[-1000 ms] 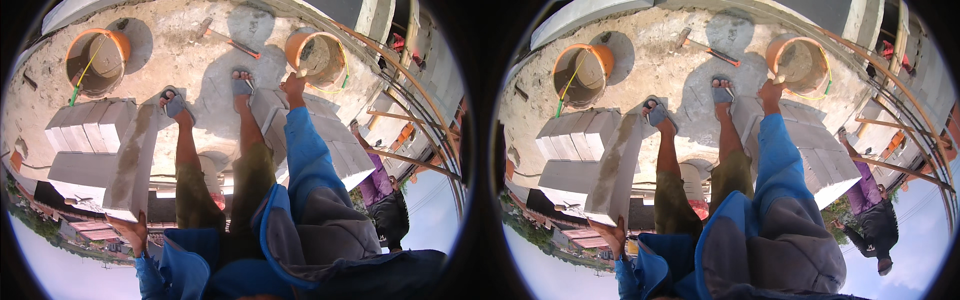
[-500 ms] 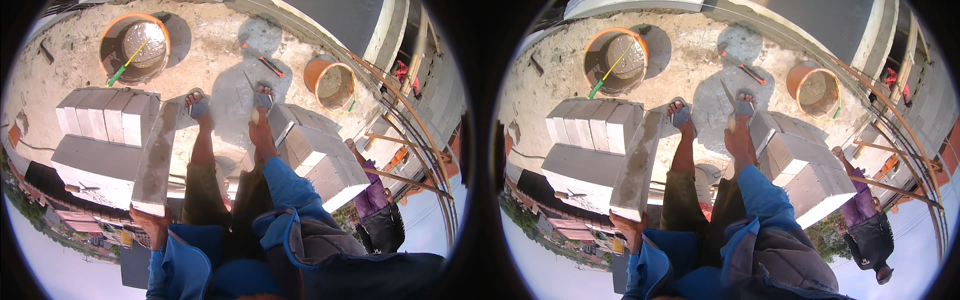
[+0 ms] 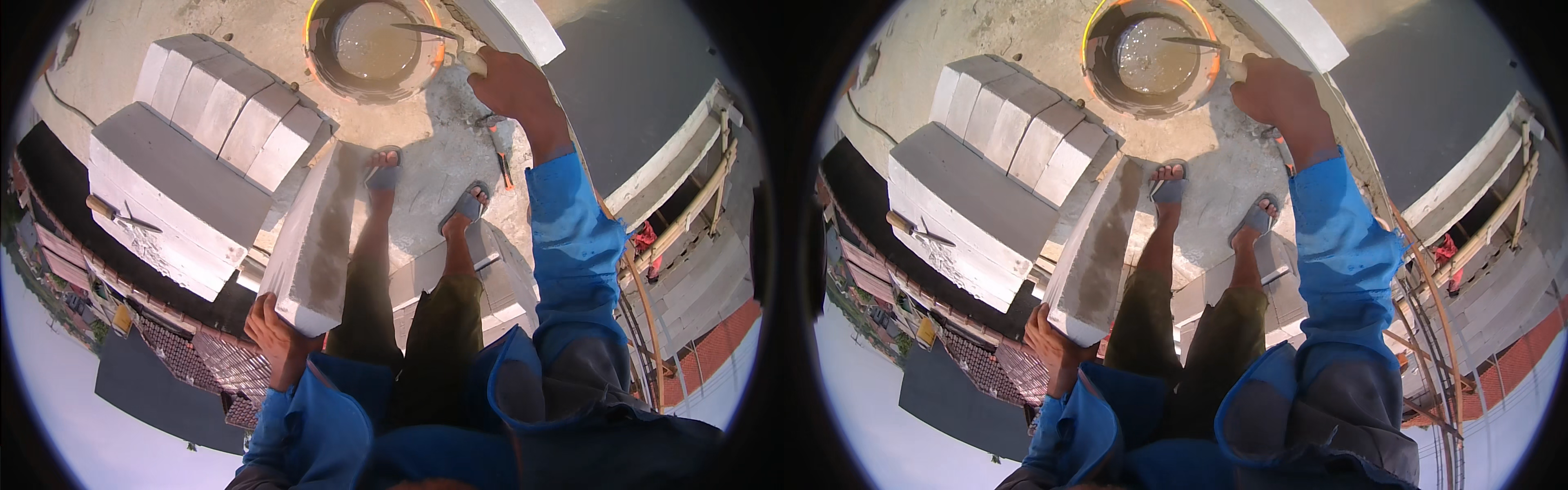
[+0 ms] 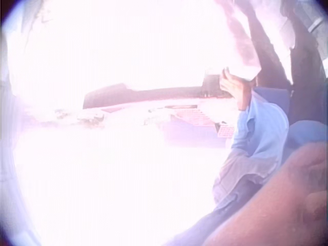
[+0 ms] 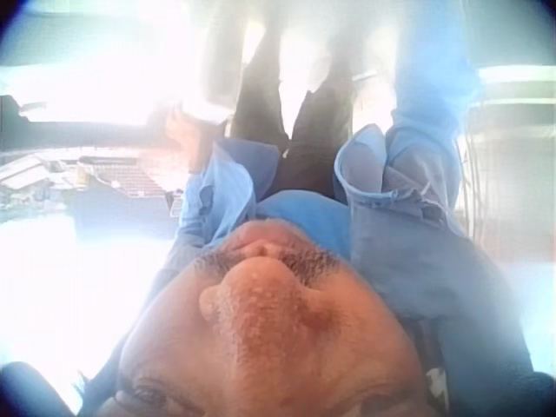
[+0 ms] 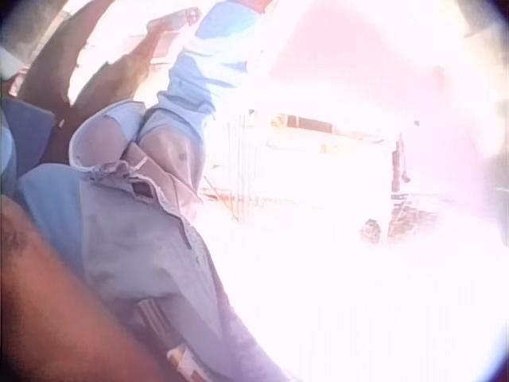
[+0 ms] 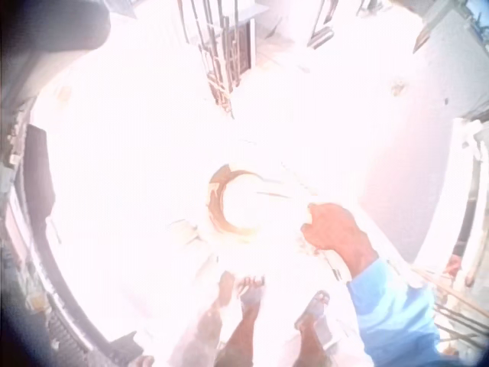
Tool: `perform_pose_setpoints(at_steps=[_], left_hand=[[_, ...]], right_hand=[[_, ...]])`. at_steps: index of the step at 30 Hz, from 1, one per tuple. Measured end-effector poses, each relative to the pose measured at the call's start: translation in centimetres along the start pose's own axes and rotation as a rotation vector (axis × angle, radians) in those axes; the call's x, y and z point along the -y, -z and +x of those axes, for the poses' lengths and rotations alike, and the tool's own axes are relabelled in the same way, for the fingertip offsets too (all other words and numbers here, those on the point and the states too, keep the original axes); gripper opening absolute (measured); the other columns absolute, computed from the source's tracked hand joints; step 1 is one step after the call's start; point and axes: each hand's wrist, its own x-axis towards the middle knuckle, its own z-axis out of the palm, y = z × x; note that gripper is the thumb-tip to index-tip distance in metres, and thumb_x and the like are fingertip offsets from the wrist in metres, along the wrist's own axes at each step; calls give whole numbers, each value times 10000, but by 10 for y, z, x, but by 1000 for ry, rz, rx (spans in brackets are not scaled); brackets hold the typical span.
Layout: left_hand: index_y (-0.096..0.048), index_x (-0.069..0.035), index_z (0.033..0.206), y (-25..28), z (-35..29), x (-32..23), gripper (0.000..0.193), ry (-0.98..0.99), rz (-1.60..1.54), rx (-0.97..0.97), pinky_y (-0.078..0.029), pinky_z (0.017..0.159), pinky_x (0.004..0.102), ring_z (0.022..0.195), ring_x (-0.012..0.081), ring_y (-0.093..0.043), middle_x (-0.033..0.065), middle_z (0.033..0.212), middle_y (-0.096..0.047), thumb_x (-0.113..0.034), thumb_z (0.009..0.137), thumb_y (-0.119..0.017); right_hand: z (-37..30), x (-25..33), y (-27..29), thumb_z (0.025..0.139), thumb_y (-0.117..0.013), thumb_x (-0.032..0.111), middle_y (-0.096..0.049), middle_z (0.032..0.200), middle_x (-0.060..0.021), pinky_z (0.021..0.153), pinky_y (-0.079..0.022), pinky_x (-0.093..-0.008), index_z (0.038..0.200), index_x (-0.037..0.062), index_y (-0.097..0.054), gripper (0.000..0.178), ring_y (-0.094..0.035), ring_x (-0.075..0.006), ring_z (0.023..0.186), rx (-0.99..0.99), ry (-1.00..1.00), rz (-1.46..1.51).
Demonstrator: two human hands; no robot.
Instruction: The person scoops mortar from a bucket with a trowel, spreads it on a white rectangular tile, places the tile onto a concrete ledge, and taps it with a hammer to secure it. The person repeats this process for multiple tiles along the ledge.
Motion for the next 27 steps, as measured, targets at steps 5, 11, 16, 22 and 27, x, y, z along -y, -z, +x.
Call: perform_pose_setpoints(at_steps=[5, 11, 16, 22, 27], left_hand=[[-357, -101, 1546, 6, -4, 8, 1236, 76, -30, 85, -359, 1075, 600, 1273, 419, -541, 215, 1429, -539, -421, 550, -1017], [-346, -85, 1544, 9, 2, 11, 1172, 141, -117, 15, -371, 1059, 602, 1270, 427, -529, 227, 1409, -529, -426, 639, -1008], [-324, -24, 1552, 2, -11, 20, 1220, 232, -156, -50, -384, 1068, 586, 1290, 441, -511, 247, 1421, -500, -440, 635, -1012], [-332, 0, 1545, -5, -14, 20, 1227, 254, -196, -69, -383, 1084, 590, 1304, 455, -498, 270, 1429, -483, -429, 624, -1019], [-314, -2, 1537, -6, -15, 20, 1155, 214, -177, -75, -428, 1064, 583, 1268, 442, -517, 258, 1406, -480, -360, 674, -993]], right_hand=[[20, 58, -79, 979, -565, 233, -772, 1157, -261, 908, -615, -521, 1229, 33, -722, 357, -772, -388, 1073, 72, 81, -137], [55, 102, -133, 951, -610, 174, -798, 1042, -231, 850, -635, -499, 1036, 14, -782, 249, -794, -393, 972, 89, 188, -187], [57, 139, -161, 947, -588, 174, -785, 1075, -270, 838, -633, -488, 1067, -31, -768, 298, -793, -402, 929, 199, 72, 42], [61, 164, -149, 987, -574, 213, -762, 964, -241, 674, -608, -456, 1372, -63, -600, 475, -756, -344, 694, 370, -112, 572], [54, 109, -185, 1022, -668, 279, -659, 801, -111, 469, -496, -381, 1431, 26, -584, 488, -629, -192, 542, 380, -134, 1035]])
